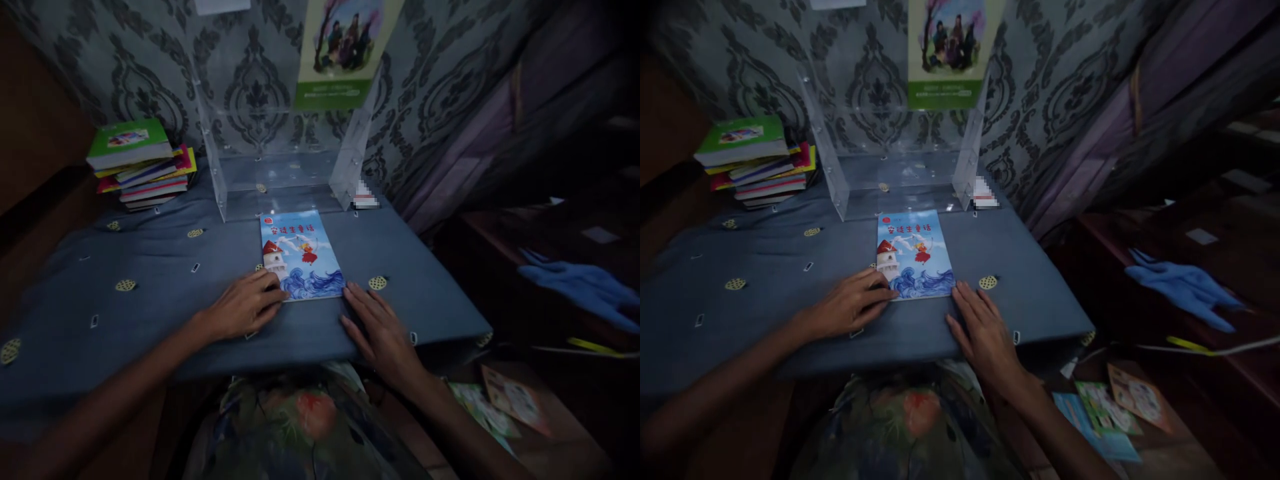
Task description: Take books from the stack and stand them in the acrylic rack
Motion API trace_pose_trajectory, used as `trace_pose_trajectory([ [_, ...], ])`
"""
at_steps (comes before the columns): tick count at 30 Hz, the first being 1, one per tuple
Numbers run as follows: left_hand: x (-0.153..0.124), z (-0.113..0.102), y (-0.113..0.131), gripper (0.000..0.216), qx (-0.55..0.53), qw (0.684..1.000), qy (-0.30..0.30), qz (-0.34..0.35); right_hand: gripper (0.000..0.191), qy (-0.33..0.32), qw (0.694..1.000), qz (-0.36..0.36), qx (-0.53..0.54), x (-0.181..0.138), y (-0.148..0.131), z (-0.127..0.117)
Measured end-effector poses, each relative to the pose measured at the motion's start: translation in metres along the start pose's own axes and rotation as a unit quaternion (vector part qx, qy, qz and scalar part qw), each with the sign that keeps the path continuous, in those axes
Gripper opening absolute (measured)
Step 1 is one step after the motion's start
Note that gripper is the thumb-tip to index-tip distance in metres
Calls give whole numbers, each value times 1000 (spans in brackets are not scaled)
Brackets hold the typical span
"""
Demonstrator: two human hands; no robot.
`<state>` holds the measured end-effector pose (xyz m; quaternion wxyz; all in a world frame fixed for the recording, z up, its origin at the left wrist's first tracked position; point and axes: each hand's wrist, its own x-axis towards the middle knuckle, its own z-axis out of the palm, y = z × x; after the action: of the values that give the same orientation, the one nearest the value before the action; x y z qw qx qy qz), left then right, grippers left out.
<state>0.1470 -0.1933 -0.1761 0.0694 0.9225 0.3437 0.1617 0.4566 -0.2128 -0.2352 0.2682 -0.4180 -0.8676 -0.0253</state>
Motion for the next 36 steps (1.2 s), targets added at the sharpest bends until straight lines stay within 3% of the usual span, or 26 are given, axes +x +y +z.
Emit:
trace_pose_trajectory([
  [4, 16, 4, -10, 31, 17, 1000, -18, -13, 57, 3, 1000, 12, 29, -1, 1, -3],
  [10, 35, 11, -33, 35, 40, 996, 4, -83, 42, -17, 998, 12, 60, 8, 13, -14],
  [14, 49, 13, -55, 39, 91, 985, -10, -148, 26, -9, 998, -12, 61, 26, 20, -19],
  [19, 66, 15, -77, 44, 120, 971, -9, -205, 23, -31, 996, -50, 60, 59, 25, -15],
  [22, 71, 18, -81, 43, 121, 968, 6, -218, 29, -60, 990, -97, 78, 89, 24, 0],
  [26, 70, 24, -82, 43, 125, 966, 25, -223, 47, -103, 981, -129, 102, 137, 24, 36],
  [31, 67, 29, -85, 44, 126, 967, 34, -220, 54, -112, 986, -87, 91, 182, 44, 75],
  [36, 67, 29, -85, 45, 124, 966, 36, -224, 52, -97, 991, -27, 88, 188, 86, 81],
])
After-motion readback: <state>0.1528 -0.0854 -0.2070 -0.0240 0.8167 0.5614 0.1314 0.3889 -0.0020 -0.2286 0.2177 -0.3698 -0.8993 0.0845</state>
